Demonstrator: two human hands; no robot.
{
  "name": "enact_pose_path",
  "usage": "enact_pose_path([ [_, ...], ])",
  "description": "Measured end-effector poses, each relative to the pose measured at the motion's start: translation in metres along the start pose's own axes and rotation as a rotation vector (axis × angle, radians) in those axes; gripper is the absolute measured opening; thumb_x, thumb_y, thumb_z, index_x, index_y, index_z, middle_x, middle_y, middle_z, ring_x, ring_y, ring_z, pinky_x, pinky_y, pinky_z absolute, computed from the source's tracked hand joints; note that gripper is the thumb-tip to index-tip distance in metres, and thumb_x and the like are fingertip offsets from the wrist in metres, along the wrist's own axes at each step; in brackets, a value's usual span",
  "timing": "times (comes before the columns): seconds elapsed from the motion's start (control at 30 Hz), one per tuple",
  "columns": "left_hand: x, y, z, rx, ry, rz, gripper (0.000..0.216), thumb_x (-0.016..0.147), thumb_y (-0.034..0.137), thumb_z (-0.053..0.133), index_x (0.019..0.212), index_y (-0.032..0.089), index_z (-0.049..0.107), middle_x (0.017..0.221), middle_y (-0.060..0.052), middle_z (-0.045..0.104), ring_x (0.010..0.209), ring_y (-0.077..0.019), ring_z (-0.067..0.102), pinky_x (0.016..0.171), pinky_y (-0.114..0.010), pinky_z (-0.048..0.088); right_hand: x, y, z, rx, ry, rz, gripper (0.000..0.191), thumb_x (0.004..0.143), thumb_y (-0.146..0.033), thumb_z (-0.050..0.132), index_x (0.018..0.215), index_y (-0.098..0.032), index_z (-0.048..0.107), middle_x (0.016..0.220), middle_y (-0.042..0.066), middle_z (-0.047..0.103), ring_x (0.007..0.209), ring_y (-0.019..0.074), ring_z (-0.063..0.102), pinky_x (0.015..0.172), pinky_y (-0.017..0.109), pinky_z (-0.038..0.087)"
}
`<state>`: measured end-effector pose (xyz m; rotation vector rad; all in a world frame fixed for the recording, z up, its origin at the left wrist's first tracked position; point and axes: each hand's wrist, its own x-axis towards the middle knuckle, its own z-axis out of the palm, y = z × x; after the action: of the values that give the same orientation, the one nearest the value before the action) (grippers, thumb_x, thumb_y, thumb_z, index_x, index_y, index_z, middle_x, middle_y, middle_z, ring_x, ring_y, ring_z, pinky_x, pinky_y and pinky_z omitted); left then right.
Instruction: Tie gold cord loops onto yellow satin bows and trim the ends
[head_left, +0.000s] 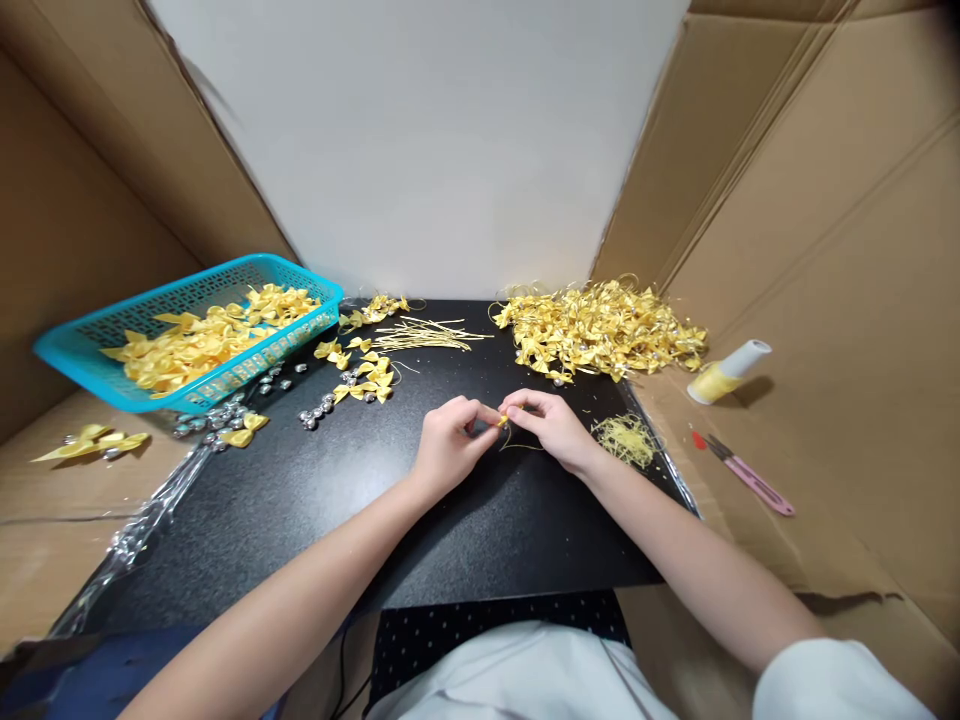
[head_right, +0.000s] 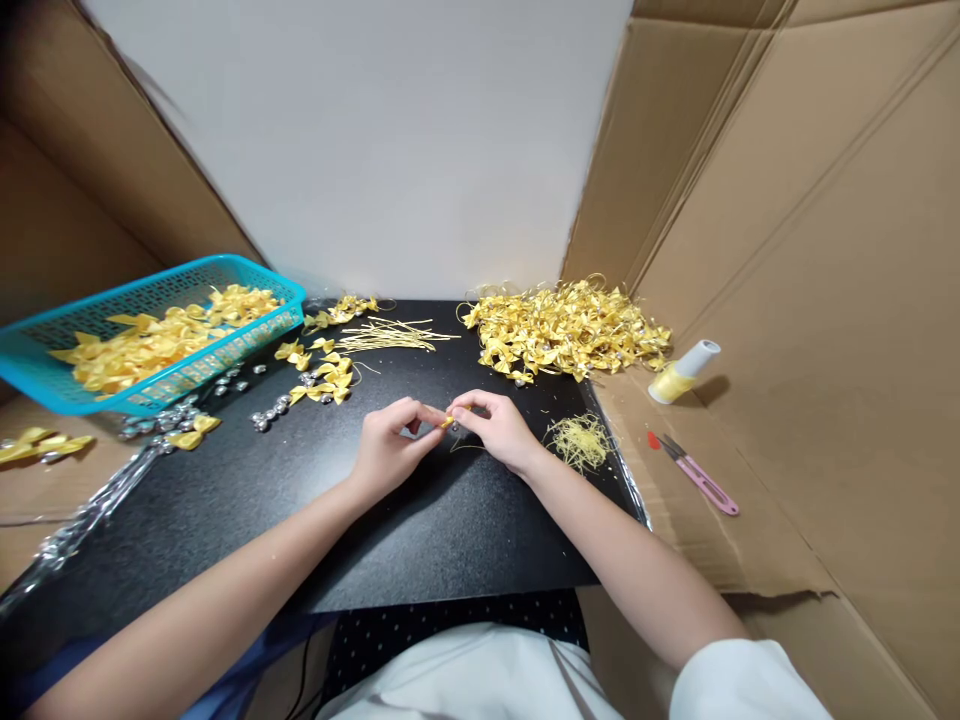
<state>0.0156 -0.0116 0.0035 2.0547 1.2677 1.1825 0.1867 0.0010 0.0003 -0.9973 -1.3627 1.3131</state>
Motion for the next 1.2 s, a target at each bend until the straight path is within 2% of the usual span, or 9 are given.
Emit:
enact_pose_path([
  [0.17,0.006,-0.008,-0.003,0.019,-0.061,0.008,0.006,0.075,0.021,0.066,0.07,0.022,0.071,0.071,-0.003,0.07,0.061,-0.0141,0.052,0.061,-0.025,0.037,0.021,-0.029,-0.008,0.109,0.12,-0.134,0.027,0.075,-0.047,0.071,0.075,-0.022,0.061,0.078,-0.001,0.064,0.078,0.0124,0.06,0.076,0.028,0.05],
  [0.3,0.012,-0.014,-0.005,-0.015,-0.051,-0.091,0.008,0.071,0.025,0.069,0.064,0.02,0.069,0.057,0.001,0.06,0.053,-0.0117,0.045,0.056,-0.023,0.032,0.06,-0.104,-0.044,0.055,0.163,-0.398,0.023,0.089,-0.04,0.06,0.077,-0.021,0.059,0.082,-0.003,0.066,0.083,0.0097,0.065,0.069,0.024,0.049],
  [0.37,0.014,-0.015,-0.005,-0.067,-0.06,-0.135,0.013,0.071,0.029,0.069,0.063,0.019,0.068,0.053,0.002,0.057,0.051,-0.0108,0.043,0.054,-0.023,0.03,0.082,-0.144,-0.063,-0.046,0.21,-0.499,0.039,0.094,-0.041,0.047,0.067,-0.016,0.058,0.085,-0.004,0.069,0.091,0.0083,0.066,0.067,0.023,0.045],
  [0.47,0.015,-0.017,-0.003,-0.112,-0.078,-0.167,0.02,0.073,0.035,0.068,0.064,0.017,0.067,0.055,0.002,0.06,0.052,-0.0105,0.044,0.054,-0.023,0.032,0.109,-0.179,-0.08,-0.102,0.209,-0.489,0.061,0.093,-0.043,0.03,0.046,-0.008,0.046,0.082,-0.005,0.072,0.09,0.0061,0.066,0.06,0.027,0.037],
  [0.53,0.014,-0.019,-0.002,-0.154,-0.094,-0.172,0.021,0.073,0.036,0.068,0.064,0.017,0.066,0.059,0.0,0.063,0.055,-0.0112,0.049,0.055,-0.023,0.036,0.121,-0.186,-0.086,-0.089,0.204,-0.45,0.058,0.092,-0.041,0.036,0.043,-0.01,0.044,0.077,-0.005,0.072,0.086,0.0025,0.066,0.06,0.024,0.039],
  [0.67,0.012,-0.021,0.0,-0.332,-0.13,-0.229,0.02,0.071,0.035,0.071,0.069,0.016,0.065,0.066,-0.002,0.068,0.06,-0.0118,0.056,0.059,-0.023,0.042,0.133,-0.177,-0.095,0.001,0.243,-0.419,0.045,0.095,-0.029,0.042,0.054,-0.013,0.049,0.064,-0.007,0.065,0.071,-0.0016,0.063,0.064,0.021,0.042],
  [0.8,0.01,-0.017,0.0,-0.51,-0.16,-0.332,0.027,0.069,0.035,0.075,0.088,0.016,0.07,0.075,-0.003,0.071,0.06,-0.0107,0.058,0.059,-0.023,0.043,0.113,-0.147,-0.084,0.099,0.307,-0.39,0.027,0.097,-0.027,0.047,0.071,-0.019,0.05,0.062,-0.009,0.054,0.058,0.0013,0.056,0.063,0.021,0.046],
  [1.03,0.011,-0.007,0.002,-0.766,-0.083,-0.592,0.029,0.056,0.037,0.083,0.073,0.015,0.073,0.071,-0.004,0.071,0.062,-0.012,0.059,0.061,-0.024,0.047,0.019,-0.043,-0.013,-0.226,0.073,-0.159,0.025,0.081,-0.043,0.065,0.075,-0.022,0.051,0.058,-0.007,0.039,0.05,0.0083,0.037,0.049,0.023,0.031],
  [1.2,0.01,-0.005,0.002,-0.891,-0.092,-0.721,0.031,0.051,0.033,0.087,0.072,0.013,0.074,0.069,-0.004,0.07,0.064,-0.0104,0.06,0.064,-0.021,0.047,-0.003,-0.012,-0.003,-0.444,-0.034,-0.201,0.016,0.075,-0.033,0.071,0.081,-0.02,0.065,0.054,-0.009,0.028,0.049,0.0074,0.026,0.051,0.024,0.024],
])
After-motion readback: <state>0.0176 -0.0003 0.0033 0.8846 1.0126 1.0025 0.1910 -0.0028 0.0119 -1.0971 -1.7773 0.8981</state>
